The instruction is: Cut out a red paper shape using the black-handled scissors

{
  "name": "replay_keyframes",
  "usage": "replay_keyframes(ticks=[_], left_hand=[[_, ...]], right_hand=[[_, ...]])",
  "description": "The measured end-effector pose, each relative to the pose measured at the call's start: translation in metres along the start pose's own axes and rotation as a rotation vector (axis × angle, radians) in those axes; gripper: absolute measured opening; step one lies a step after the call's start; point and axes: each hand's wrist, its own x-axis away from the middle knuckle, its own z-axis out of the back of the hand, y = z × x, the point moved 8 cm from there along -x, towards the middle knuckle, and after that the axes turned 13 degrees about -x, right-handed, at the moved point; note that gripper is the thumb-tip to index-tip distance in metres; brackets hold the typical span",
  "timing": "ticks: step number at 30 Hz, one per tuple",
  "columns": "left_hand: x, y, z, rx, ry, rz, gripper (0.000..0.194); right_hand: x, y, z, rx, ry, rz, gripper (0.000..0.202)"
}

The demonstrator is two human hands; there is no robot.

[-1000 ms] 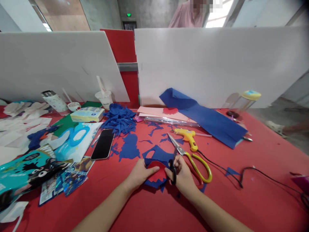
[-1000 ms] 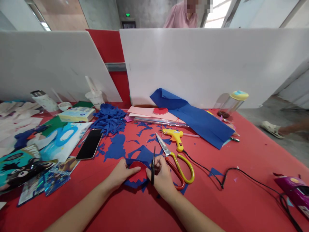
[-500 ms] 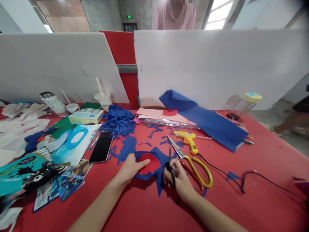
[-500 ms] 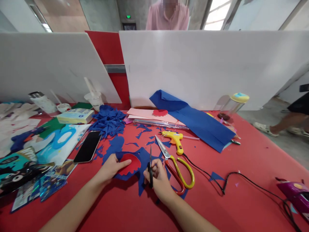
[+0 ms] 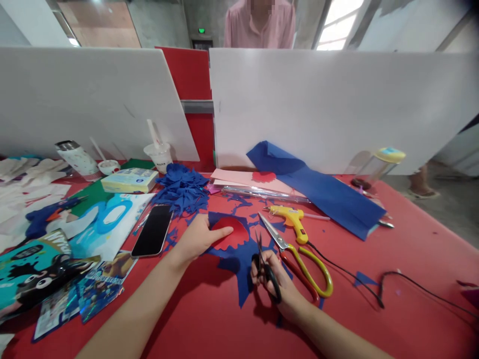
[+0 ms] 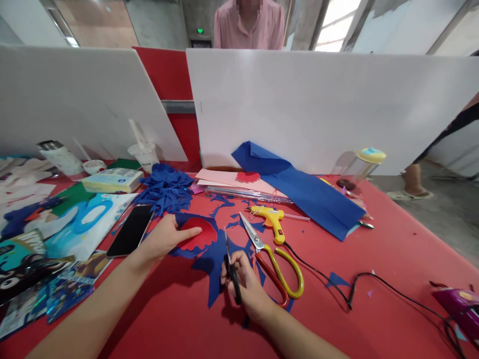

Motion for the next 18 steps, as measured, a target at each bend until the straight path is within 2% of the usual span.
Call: replay_keyframes(ticks=[4,8,14,18], left_hand=[[-0.002,0.010,0.002,-0.050,0.015,-0.036,0.027],[0.002,0.004,-0.002,-0.023,0.031,-0.035,0.033],[0.007,0.003,-0.009,0.041,0.003,-0.026,0.027],[0.009,0.004,-0.011,0.040,0.023,0.014,0.023]], right_hand=[[0.001,-0.002,-0.001,0.001,-0.022,-0.019,0.052],[0.004,-0.001,-0.001,0.009,-0.038,-0.059,0.055],[0.007,-0.001,-0.002,0.031,-0.087,-0.103,0.054],[0.008,-0.006,-0.010,0.093,-0.135,-0.128,0.053]])
